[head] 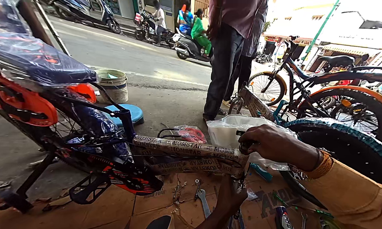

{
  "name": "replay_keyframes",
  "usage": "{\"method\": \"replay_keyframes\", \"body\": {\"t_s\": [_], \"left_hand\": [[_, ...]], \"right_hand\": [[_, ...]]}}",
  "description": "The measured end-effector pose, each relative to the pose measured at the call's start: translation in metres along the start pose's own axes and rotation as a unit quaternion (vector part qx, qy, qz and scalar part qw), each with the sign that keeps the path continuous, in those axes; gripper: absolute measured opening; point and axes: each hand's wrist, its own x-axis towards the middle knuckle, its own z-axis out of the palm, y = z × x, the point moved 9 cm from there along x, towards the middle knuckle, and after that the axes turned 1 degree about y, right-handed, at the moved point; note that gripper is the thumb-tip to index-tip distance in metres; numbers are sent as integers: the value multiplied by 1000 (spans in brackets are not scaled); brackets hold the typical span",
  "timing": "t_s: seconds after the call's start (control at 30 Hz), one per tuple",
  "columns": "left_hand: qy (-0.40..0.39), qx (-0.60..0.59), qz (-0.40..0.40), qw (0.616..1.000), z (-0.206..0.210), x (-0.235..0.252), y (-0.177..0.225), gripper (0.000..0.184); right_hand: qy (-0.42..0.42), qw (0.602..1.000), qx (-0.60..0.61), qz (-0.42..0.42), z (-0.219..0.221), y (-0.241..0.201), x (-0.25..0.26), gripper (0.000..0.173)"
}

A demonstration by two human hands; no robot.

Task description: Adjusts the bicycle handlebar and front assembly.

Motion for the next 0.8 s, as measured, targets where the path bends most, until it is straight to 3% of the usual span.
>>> {"method": "replay_keyframes", "body": {"t_s": [0.27,0.4,0.63,0.73,0.8], "left_hand": [[-1,6,0,1000,-1,-1,2,82],[-1,6,2,1000,-1,-1,3,82],[2,10,5,1000,-1,-1,4,82],[-1,16,1,1000,-1,-1,3,82],[1,16,1,1000,0,-1,2,82]], "right_hand": [[-18,1000,-7,18,0,1,4,27],[-41,997,-29,52,4,7,8,15],[-47,984,-85,147,3,16,-1,48],[-27,990,-79,115,-1,12,-6,44],[-41,995,-58,63,1,6,-7,54]]}}
